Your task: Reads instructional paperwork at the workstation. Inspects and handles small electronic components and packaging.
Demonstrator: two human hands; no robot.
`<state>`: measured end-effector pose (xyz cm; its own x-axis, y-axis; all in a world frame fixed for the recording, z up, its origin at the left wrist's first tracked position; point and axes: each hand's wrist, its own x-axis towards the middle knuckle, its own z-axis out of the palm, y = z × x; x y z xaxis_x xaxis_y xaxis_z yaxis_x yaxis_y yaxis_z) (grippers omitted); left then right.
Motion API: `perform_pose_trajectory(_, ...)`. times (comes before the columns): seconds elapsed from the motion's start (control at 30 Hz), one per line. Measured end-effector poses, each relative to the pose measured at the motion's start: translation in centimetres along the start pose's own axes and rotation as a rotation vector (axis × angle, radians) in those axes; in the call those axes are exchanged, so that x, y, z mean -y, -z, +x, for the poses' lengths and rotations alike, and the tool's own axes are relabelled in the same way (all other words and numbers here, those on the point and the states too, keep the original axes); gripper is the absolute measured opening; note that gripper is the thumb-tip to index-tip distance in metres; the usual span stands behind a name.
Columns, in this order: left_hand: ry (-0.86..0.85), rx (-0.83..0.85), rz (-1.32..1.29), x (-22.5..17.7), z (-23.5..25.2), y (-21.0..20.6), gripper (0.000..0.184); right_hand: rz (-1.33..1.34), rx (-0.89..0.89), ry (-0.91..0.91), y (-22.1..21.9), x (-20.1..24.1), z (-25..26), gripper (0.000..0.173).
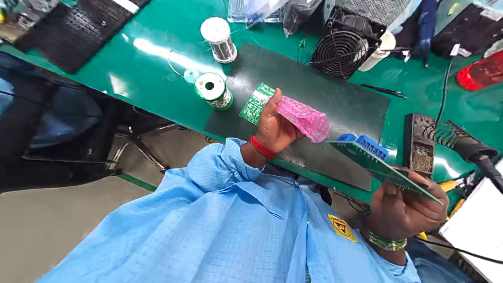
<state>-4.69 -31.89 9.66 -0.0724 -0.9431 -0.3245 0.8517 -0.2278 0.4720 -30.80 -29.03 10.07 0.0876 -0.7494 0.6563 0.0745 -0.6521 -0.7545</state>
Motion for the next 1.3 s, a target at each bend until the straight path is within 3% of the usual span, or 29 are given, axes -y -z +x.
perform_pose_trajectory(0.13, 0.008, 0.023, -0.008, 0.2, 0.0, -0.1, 0.065, -0.111, 0.029, 0.114, -1.9, 0.8, 0.8, 0.029)
perform_pose_trajectory(0.63, -0.051, -0.016, 0.067, 0.1, -0.3, 0.1, 0.055, -0.494, 0.174, 0.159, -3.0, -0.3, 0.0, 0.018)
perform_pose_trajectory(0.97, -0.141, 0.052, 0.124, 0.2, -1.1, 0.1, 0.045, -0.517, 0.238, 0.238, -5.6, -0.6, 0.8, 0.019)
perform_pose_trajectory(1.3, -0.112, 0.038, 0.109, -0.4, -2.6, -0.1, 0.037, -0.653, 0.310, 0.280, -7.7, -1.2, 0.9, 0.020)
